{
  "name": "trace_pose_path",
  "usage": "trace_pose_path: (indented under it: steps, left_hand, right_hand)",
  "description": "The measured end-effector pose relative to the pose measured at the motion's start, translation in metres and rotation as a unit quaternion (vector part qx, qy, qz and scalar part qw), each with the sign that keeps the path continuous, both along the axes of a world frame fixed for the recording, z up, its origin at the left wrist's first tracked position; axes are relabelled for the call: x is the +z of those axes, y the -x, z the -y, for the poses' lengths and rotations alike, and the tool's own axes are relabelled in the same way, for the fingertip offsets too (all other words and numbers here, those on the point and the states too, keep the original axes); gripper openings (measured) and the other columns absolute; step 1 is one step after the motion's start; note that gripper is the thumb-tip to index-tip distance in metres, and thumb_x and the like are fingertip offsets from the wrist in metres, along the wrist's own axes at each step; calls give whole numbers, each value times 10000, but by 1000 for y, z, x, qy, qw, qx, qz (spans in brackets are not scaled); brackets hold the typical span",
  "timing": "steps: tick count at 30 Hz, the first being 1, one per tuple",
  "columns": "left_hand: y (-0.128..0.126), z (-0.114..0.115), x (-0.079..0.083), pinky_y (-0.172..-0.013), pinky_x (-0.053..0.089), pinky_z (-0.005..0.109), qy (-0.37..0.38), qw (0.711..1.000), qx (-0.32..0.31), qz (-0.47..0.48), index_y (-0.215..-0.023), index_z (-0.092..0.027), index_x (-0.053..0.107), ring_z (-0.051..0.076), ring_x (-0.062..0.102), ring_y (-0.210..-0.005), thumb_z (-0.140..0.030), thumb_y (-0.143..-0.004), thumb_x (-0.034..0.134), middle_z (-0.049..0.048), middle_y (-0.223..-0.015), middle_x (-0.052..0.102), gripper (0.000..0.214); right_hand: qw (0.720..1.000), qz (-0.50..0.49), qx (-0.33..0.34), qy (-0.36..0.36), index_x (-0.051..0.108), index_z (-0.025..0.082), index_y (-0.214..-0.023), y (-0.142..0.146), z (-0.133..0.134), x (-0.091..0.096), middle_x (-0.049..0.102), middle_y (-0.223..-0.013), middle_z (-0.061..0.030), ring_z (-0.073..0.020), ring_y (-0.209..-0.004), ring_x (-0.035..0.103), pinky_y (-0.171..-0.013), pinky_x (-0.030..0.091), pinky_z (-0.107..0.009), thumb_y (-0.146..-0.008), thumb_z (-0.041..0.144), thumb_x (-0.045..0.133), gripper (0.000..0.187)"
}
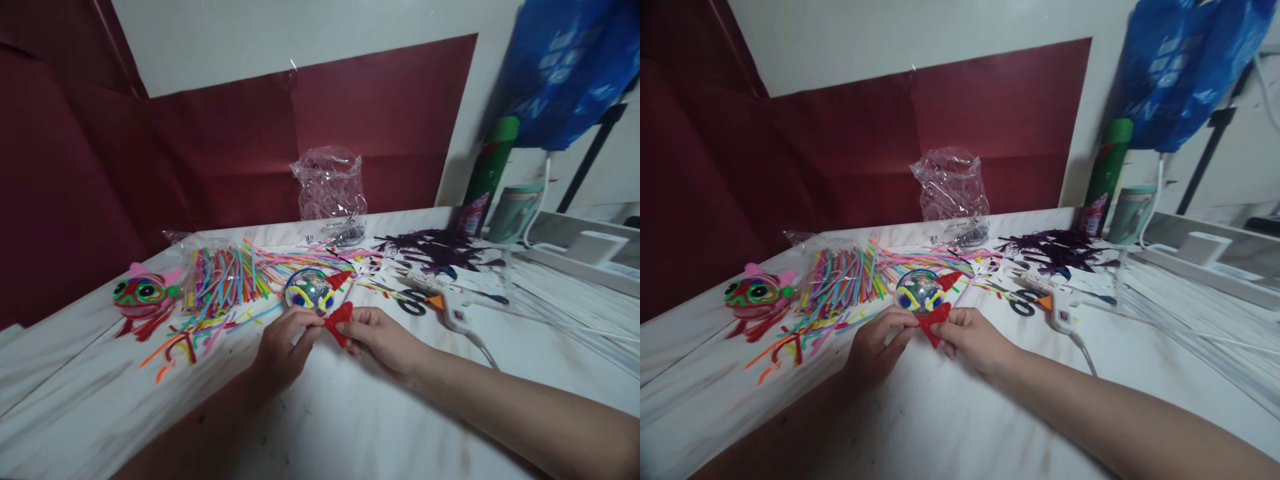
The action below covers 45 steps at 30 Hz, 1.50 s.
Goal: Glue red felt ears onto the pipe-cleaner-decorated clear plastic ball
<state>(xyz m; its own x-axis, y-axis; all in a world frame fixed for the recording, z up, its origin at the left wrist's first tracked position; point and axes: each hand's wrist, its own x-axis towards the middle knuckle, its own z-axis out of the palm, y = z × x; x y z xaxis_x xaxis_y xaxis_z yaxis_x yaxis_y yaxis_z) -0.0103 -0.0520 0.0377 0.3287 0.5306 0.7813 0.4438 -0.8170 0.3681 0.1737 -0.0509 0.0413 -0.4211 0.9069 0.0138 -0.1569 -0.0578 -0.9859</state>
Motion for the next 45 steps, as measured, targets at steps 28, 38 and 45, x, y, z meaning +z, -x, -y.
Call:
trace_pose_path:
  steps: [28,38,45]
  left_hand:
    - [2,2,6,-592,419,233,377,902,-166,129,-728,-147,614,112,519,-596,-295,-743,660,-3,-649,579,156]
    - [-4,5,7,-559,361,226,415,881,-138,182,-647,-142,594,98,461,-574,-242,-660,689,-18,-608,541,138]
    - [-6,3,3,-566,375,228,419,872,-148,206,-697,-155,556,99,485,-561,-230,-671,684,-30,-591,542,151]
  right_hand:
    - [995,-35,91,29,642,139,-570,-2,-2,-4,527,-404,53,-46,-376,371,-444,266,-208,-652,278,675,165]
    - [995,40,54,-67,645,144,-647,-2,-5,-13,505,-497,59,-56,-449,363,-454,264,-206,-712,340,676,209]
    - [990,56,79,-104,611,149,-658,-1,0,-7,484,-562,57,-63,-499,344,-471,246,-209,-727,386,658,252]
